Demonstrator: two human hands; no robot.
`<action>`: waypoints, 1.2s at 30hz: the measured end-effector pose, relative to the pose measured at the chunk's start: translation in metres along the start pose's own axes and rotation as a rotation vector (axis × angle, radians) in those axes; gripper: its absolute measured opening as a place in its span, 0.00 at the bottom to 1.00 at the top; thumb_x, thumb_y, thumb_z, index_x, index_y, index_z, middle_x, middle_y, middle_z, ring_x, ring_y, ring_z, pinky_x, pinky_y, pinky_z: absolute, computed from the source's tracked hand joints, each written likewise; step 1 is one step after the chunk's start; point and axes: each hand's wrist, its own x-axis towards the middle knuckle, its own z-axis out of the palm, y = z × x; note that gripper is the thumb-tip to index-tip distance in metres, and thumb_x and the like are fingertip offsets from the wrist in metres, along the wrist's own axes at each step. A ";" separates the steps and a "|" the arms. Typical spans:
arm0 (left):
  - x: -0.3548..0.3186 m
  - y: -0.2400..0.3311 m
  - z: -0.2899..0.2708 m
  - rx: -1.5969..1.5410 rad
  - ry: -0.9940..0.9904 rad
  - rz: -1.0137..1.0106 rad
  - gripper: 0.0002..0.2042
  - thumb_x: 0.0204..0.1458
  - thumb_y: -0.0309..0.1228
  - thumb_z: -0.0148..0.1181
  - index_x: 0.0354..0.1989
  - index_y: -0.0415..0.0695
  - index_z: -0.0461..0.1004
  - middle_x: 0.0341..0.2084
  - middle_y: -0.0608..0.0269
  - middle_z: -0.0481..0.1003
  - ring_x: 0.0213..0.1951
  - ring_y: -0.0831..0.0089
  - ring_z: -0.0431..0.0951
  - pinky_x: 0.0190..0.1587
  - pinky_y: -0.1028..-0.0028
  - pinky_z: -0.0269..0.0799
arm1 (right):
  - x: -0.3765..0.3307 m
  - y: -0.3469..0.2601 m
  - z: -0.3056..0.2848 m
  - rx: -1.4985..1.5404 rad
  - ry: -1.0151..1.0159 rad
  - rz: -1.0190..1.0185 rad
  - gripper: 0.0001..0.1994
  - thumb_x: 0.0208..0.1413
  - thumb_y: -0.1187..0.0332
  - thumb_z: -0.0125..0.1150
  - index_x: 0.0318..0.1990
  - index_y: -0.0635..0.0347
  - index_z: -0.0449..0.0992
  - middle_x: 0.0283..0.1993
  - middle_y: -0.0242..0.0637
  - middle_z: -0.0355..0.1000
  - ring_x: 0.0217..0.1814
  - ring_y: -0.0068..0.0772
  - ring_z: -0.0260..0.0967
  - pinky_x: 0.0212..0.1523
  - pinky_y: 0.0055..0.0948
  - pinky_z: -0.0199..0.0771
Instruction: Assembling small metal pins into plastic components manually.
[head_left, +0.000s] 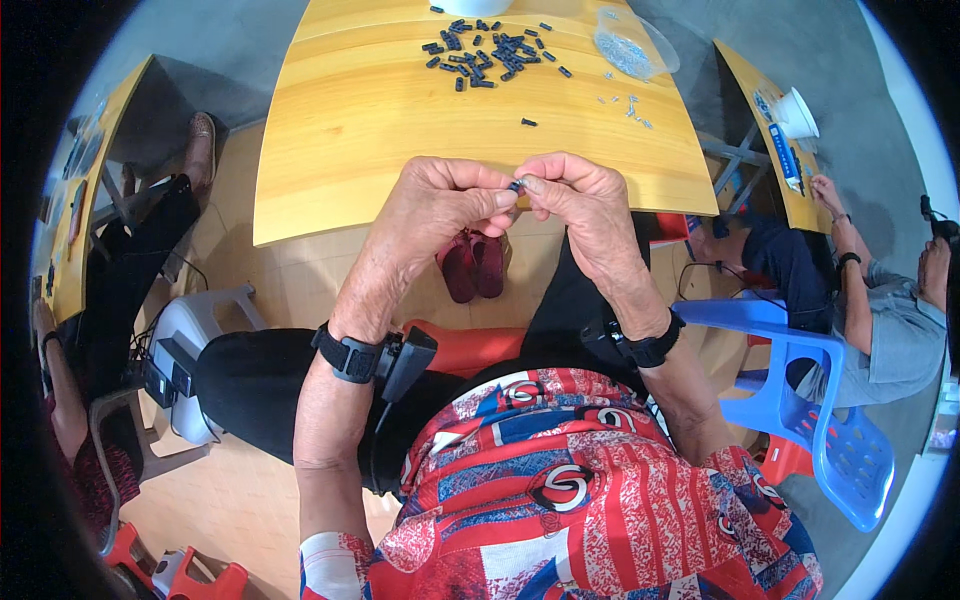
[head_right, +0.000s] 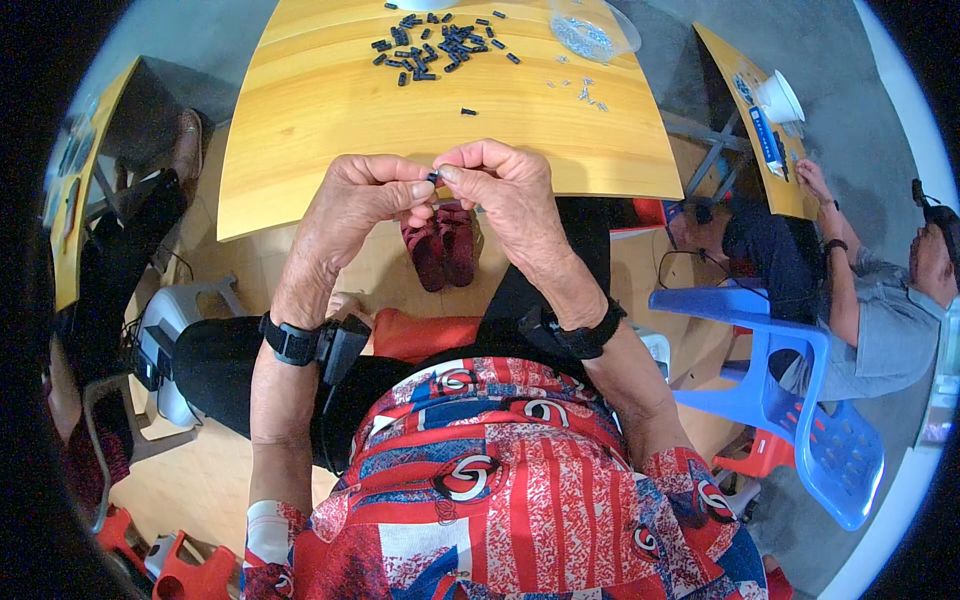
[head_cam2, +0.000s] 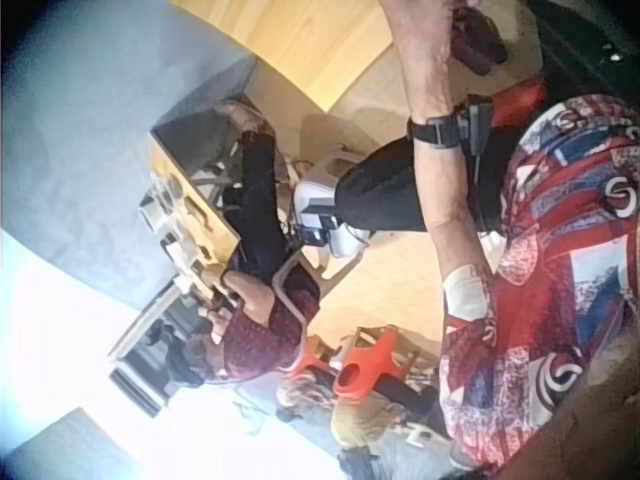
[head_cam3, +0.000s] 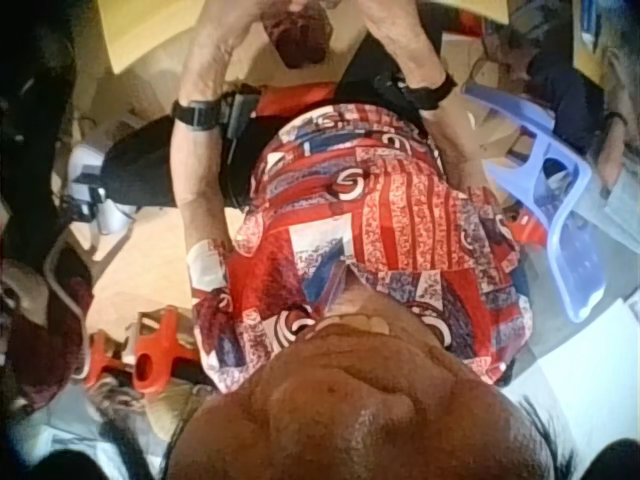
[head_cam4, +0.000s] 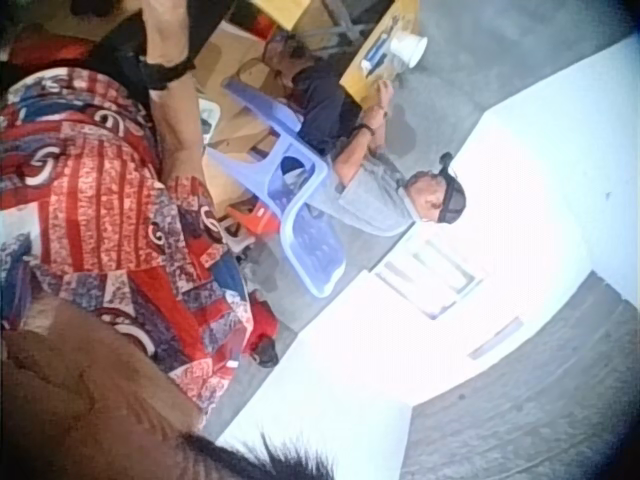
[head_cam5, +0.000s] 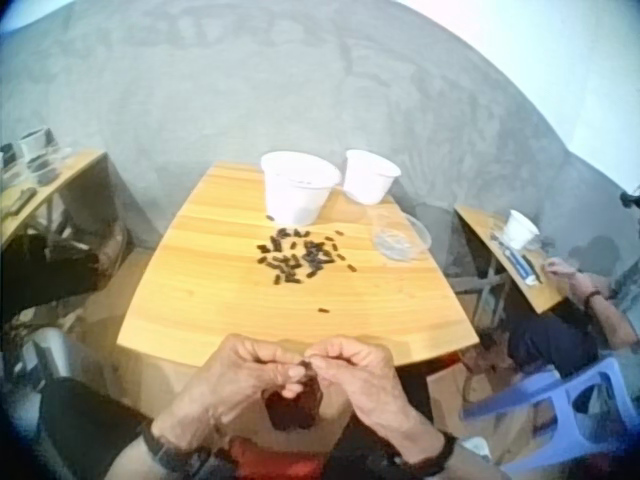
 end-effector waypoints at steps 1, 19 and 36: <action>0.000 0.000 -0.001 -0.002 0.002 0.002 0.07 0.49 0.27 0.62 0.35 0.38 0.78 0.22 0.62 0.78 0.24 0.79 0.76 0.30 0.82 0.73 | 0.000 0.000 0.000 -0.002 -0.003 0.001 0.05 0.51 0.75 0.59 0.36 0.65 0.76 0.31 0.31 0.74 0.27 0.15 0.65 0.28 0.16 0.66; -0.004 0.002 -0.004 0.015 -0.040 0.009 0.06 0.48 0.23 0.62 0.33 0.33 0.78 0.22 0.62 0.76 0.23 0.81 0.73 0.28 0.82 0.73 | 0.006 -0.010 -0.001 -0.228 -0.101 -0.073 0.04 0.50 0.73 0.62 0.33 0.63 0.78 0.28 0.28 0.73 0.25 0.14 0.65 0.26 0.16 0.66; 0.001 -0.005 -0.006 0.068 -0.015 -0.002 0.06 0.47 0.24 0.62 0.34 0.36 0.78 0.23 0.60 0.78 0.24 0.78 0.77 0.30 0.79 0.74 | 0.014 -0.026 -0.001 -0.740 -0.169 -0.392 0.03 0.41 0.76 0.60 0.27 0.62 0.77 0.23 0.39 0.69 0.26 0.34 0.69 0.28 0.27 0.67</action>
